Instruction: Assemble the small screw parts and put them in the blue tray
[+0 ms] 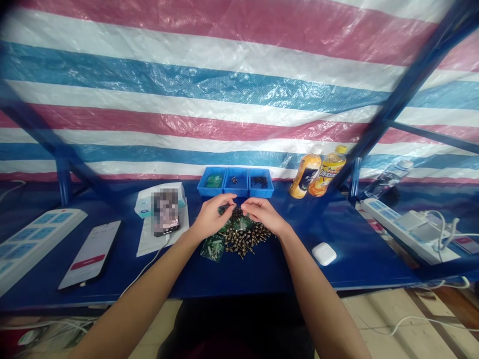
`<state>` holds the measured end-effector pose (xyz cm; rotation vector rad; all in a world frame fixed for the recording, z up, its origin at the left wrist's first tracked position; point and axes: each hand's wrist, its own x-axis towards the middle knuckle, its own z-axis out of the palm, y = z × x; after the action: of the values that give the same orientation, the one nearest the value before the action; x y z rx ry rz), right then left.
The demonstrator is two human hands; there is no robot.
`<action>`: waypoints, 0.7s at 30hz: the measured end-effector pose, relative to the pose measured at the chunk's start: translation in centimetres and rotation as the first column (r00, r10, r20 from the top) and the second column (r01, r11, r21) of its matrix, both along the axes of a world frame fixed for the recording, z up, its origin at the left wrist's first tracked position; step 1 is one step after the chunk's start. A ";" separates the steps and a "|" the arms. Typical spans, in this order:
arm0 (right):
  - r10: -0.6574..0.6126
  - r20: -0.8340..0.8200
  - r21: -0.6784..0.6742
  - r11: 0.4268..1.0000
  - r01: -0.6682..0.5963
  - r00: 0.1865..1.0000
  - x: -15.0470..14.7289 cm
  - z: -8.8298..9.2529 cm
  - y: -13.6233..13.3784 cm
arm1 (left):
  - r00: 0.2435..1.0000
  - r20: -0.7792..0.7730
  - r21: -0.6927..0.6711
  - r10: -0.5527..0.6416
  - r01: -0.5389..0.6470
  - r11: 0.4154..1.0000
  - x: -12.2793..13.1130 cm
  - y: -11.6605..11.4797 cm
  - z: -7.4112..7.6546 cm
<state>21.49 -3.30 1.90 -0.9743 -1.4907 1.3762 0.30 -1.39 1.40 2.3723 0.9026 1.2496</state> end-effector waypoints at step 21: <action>-0.152 0.205 0.223 0.969 0.105 0.967 -0.5 -0.2 0.0 | 0.999 0.025 0.122 0.024 -0.027 0.992 0.7 -0.4 -0.4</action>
<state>20.99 -3.35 1.69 -1.0946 -1.6676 1.0189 0.96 -1.79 0.99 2.4409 0.8750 1.3767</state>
